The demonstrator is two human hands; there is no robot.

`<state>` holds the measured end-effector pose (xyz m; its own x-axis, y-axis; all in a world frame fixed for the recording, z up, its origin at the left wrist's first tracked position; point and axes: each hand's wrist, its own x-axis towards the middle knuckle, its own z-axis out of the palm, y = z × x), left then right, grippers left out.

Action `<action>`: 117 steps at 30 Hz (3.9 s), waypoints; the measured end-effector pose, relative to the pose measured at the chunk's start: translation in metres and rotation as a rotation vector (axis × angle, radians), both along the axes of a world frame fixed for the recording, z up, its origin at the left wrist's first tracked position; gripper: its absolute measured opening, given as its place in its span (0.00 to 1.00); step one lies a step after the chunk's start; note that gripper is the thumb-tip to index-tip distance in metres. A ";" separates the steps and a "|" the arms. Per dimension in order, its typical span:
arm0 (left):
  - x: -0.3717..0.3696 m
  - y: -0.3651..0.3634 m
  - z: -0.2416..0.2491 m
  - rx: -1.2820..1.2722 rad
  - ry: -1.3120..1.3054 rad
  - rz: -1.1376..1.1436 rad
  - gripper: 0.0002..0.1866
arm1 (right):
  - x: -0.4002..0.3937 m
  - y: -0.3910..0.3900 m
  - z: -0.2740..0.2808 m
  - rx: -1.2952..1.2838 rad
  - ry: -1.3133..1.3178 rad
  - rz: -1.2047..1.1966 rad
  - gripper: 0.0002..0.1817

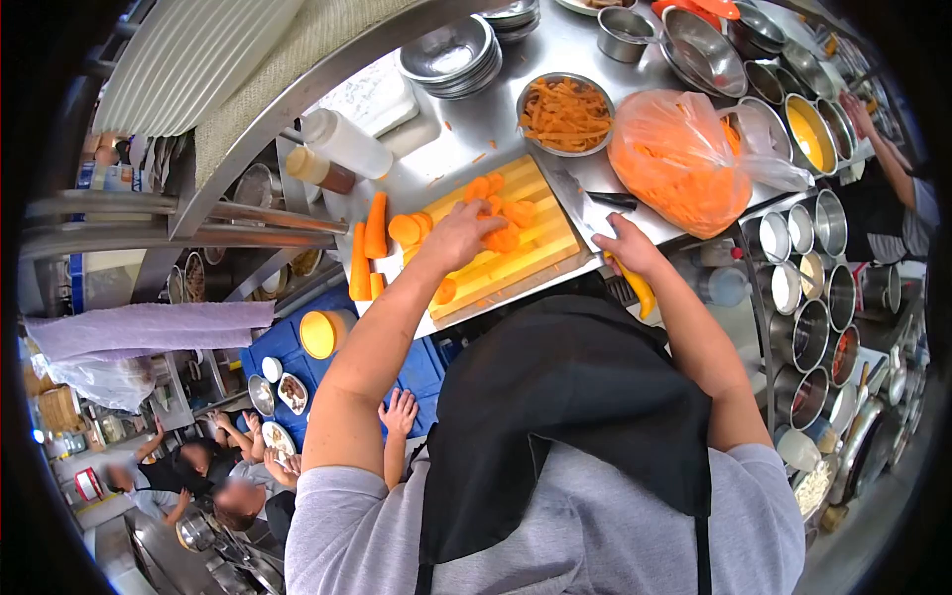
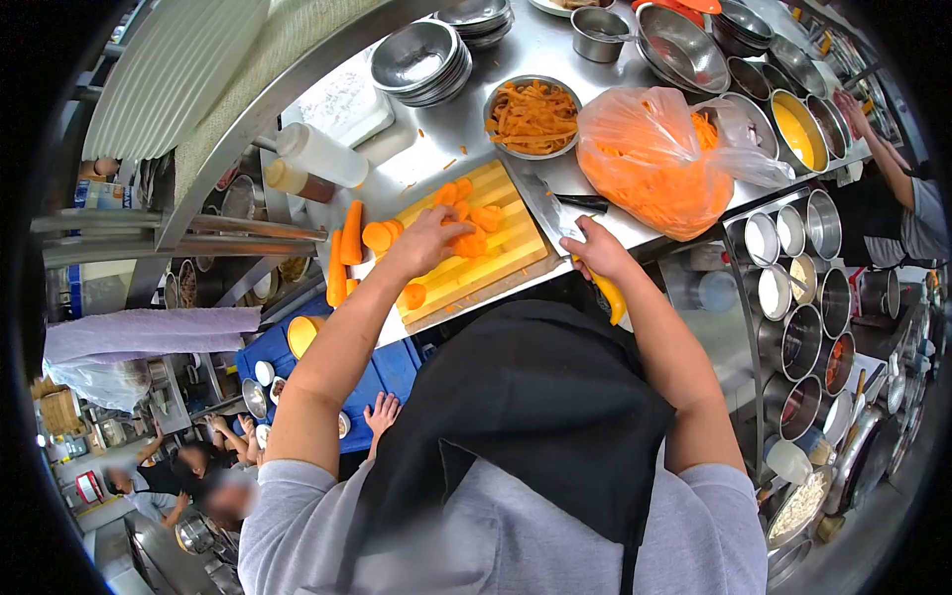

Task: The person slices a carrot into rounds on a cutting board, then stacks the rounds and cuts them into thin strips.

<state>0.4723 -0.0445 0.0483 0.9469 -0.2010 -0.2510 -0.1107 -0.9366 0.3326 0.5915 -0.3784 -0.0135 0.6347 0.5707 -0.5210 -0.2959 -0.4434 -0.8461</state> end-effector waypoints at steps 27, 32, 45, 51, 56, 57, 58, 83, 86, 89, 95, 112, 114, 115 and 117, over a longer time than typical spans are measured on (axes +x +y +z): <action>0.013 0.034 0.007 0.448 0.151 0.542 0.25 | -0.003 -0.002 -0.006 0.052 0.023 -0.035 0.31; 0.030 0.019 -0.004 0.204 -0.124 0.501 0.26 | -0.002 -0.002 -0.006 0.030 0.031 -0.025 0.31; 0.067 0.000 -0.032 -0.043 -0.135 0.466 0.18 | -0.003 -0.003 0.003 0.049 0.061 -0.034 0.31; 0.085 0.008 -0.040 0.018 -0.143 0.525 0.19 | -0.003 -0.005 0.001 0.052 0.069 -0.047 0.33; 0.096 0.018 -0.040 0.064 0.018 0.555 0.26 | -0.002 -0.005 -0.003 0.051 0.071 -0.048 0.36; 0.096 0.019 -0.039 0.065 0.006 0.554 0.26 | -0.001 -0.006 -0.010 0.077 0.069 -0.045 0.35; 0.096 0.021 -0.042 0.057 0.021 0.546 0.26 | -0.001 -0.007 -0.009 0.073 0.070 -0.040 0.35; 0.049 -0.030 -0.037 0.097 -0.152 0.600 0.25 | 0.002 -0.008 0.000 0.121 0.169 -0.022 0.12; 0.053 -0.029 -0.045 0.080 -0.125 0.603 0.26 | -0.001 -0.007 0.001 0.145 0.162 -0.032 0.12; 0.057 -0.029 -0.044 0.037 -0.082 0.613 0.26 | -0.001 -0.006 0.002 0.157 0.177 -0.066 0.12; 0.057 -0.021 -0.033 -0.022 -0.040 0.573 0.20 | 0.000 -0.008 -0.003 0.117 0.164 -0.037 0.17; -0.009 -0.034 -0.009 -0.081 -0.538 0.388 0.13 | -0.002 -0.007 -0.009 0.109 0.057 -0.013 0.15; -0.027 -0.037 -0.031 -0.154 -0.434 0.258 0.17 | -0.003 -0.007 -0.006 0.098 0.071 -0.015 0.17; -0.030 -0.036 -0.037 -0.159 -0.429 0.248 0.17 | -0.002 -0.006 -0.002 0.089 0.080 -0.007 0.20; -0.036 -0.031 -0.048 -0.199 -0.338 0.221 0.21 | -0.003 -0.006 0.003 0.073 0.075 -0.026 0.27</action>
<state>0.4359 -0.0752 0.0001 0.9947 0.0023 0.1031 -0.0486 -0.8713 0.4883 0.5881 -0.3845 -0.0108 0.6106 0.5923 -0.5256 -0.3706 -0.3727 -0.8507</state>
